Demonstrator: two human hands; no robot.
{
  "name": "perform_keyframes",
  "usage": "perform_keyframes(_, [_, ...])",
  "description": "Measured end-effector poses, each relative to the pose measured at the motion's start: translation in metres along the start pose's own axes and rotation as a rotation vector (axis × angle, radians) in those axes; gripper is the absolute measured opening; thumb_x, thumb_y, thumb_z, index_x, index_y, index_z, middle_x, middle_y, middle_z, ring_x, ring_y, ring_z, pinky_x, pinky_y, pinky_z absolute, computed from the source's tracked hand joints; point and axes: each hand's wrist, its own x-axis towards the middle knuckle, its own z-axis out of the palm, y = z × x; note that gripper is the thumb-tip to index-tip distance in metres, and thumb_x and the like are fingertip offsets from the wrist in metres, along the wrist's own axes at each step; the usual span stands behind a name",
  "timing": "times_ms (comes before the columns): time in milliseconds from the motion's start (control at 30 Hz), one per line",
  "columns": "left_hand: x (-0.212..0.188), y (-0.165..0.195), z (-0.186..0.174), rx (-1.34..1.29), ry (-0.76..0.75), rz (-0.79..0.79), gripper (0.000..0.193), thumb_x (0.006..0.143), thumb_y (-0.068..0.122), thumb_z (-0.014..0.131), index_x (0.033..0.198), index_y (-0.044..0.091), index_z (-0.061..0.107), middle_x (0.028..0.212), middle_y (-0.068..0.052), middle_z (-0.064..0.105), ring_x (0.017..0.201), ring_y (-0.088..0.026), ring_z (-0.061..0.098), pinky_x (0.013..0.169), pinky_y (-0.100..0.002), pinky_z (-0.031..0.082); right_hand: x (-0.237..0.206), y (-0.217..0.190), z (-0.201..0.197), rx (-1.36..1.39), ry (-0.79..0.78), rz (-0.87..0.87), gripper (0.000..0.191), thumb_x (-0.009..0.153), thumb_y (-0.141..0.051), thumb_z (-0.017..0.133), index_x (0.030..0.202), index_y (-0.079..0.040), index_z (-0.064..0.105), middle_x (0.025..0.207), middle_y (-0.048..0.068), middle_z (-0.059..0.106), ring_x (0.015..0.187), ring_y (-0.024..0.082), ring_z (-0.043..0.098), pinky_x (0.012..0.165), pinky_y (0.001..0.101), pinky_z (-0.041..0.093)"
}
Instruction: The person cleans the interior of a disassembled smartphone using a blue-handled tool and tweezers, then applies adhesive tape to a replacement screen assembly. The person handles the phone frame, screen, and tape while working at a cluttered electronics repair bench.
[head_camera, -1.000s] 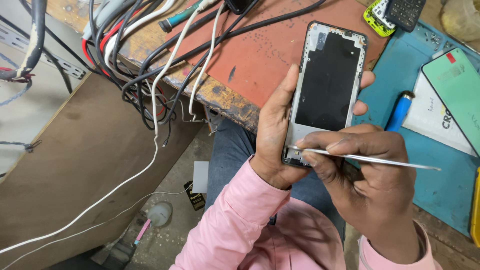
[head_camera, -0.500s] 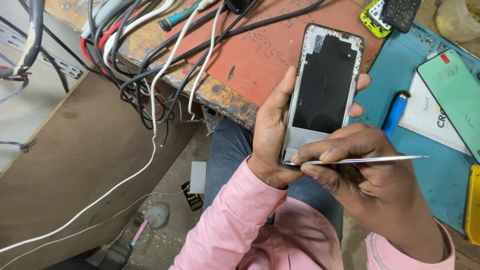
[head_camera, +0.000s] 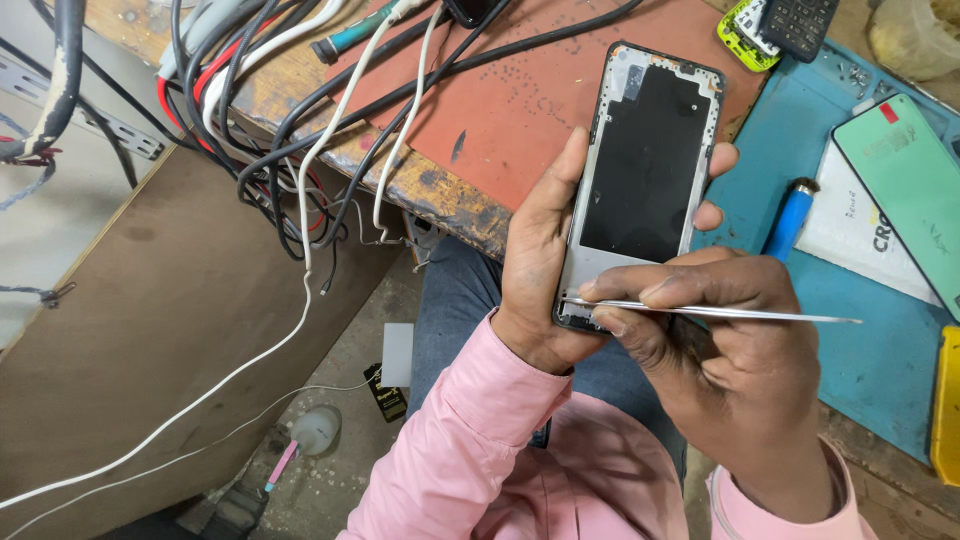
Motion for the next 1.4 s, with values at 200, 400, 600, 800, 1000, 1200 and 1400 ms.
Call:
perform_keyframes(200, [-0.001, 0.000, -0.001, -0.026, -0.049, -0.004, 0.060, 0.127, 0.050, 0.026, 0.151, -0.004, 0.037, 0.145, -0.027, 0.053, 0.112, -0.032, 0.067, 0.092, -0.041, 0.061, -0.003, -0.002, -0.012, -0.027, -0.081, 0.016, 0.032, 0.096, 0.006, 0.071, 0.117, -0.004, 0.049, 0.112, 0.018, 0.071, 0.104, 0.022, 0.075, 0.089, 0.0285, 0.064])
perform_keyframes(400, [0.000, 0.001, -0.001, -0.011, -0.060, -0.011, 0.060, 0.126, 0.051, 0.025, 0.151, -0.003, 0.037, 0.145, -0.025, 0.054, 0.112, -0.031, 0.068, 0.094, -0.041, 0.062, 0.001, 0.004, -0.007, -0.101, -0.065, -0.043, 0.030, 0.097, 0.006, 0.070, 0.117, -0.003, 0.050, 0.117, 0.017, 0.071, 0.104, 0.022, 0.077, 0.087, 0.0264, 0.065])
perform_keyframes(600, [-0.001, 0.000, -0.001, 0.013, -0.023, 0.007, 0.061, 0.127, 0.051, 0.026, 0.152, -0.005, 0.036, 0.145, -0.027, 0.053, 0.113, -0.032, 0.067, 0.092, -0.041, 0.062, -0.003, -0.001, -0.006, 0.053, -0.048, -0.010, 0.030, 0.100, 0.006, 0.070, 0.119, -0.004, 0.049, 0.114, 0.018, 0.070, 0.109, 0.023, 0.076, 0.092, 0.0296, 0.066])
perform_keyframes(800, [0.000, 0.000, -0.001, 0.000, -0.011, -0.009, 0.060, 0.126, 0.051, 0.026, 0.152, -0.003, 0.036, 0.145, -0.027, 0.052, 0.111, -0.032, 0.067, 0.090, -0.042, 0.062, 0.003, 0.000, -0.019, -0.209, -0.131, -0.138, 0.038, 0.095, 0.001, 0.072, 0.118, -0.010, 0.045, 0.111, 0.014, 0.076, 0.098, 0.015, 0.074, 0.080, 0.0218, 0.062])
perform_keyframes(1000, [0.000, 0.001, -0.002, 0.012, -0.019, -0.005, 0.061, 0.126, 0.051, 0.026, 0.153, -0.003, 0.035, 0.146, -0.027, 0.052, 0.111, -0.032, 0.067, 0.089, -0.042, 0.062, 0.008, -0.008, -0.021, -0.168, -0.162, -0.113, 0.035, 0.095, -0.001, 0.070, 0.116, -0.012, 0.045, 0.110, 0.014, 0.075, 0.104, 0.018, 0.074, 0.088, 0.0269, 0.061])
perform_keyframes(1200, [0.000, 0.001, -0.003, 0.020, -0.021, -0.001, 0.061, 0.127, 0.050, 0.026, 0.153, -0.005, 0.033, 0.147, -0.028, 0.050, 0.113, -0.033, 0.067, 0.090, -0.043, 0.062, 0.013, -0.014, -0.014, -0.199, -0.152, -0.111, 0.038, 0.093, 0.000, 0.072, 0.115, -0.011, 0.044, 0.108, 0.014, 0.077, 0.099, 0.019, 0.075, 0.084, 0.0267, 0.061])
perform_keyframes(1400, [-0.001, 0.000, 0.003, 0.046, -0.017, 0.041, 0.062, 0.125, 0.050, 0.025, 0.155, -0.003, 0.031, 0.151, -0.028, 0.042, 0.117, -0.035, 0.065, 0.093, -0.047, 0.060, -0.020, -0.012, -0.046, -0.130, 0.159, -0.049, 0.027, 0.105, -0.002, 0.071, 0.123, -0.009, 0.052, 0.111, 0.016, 0.074, 0.101, 0.019, 0.075, 0.098, 0.0298, 0.060])
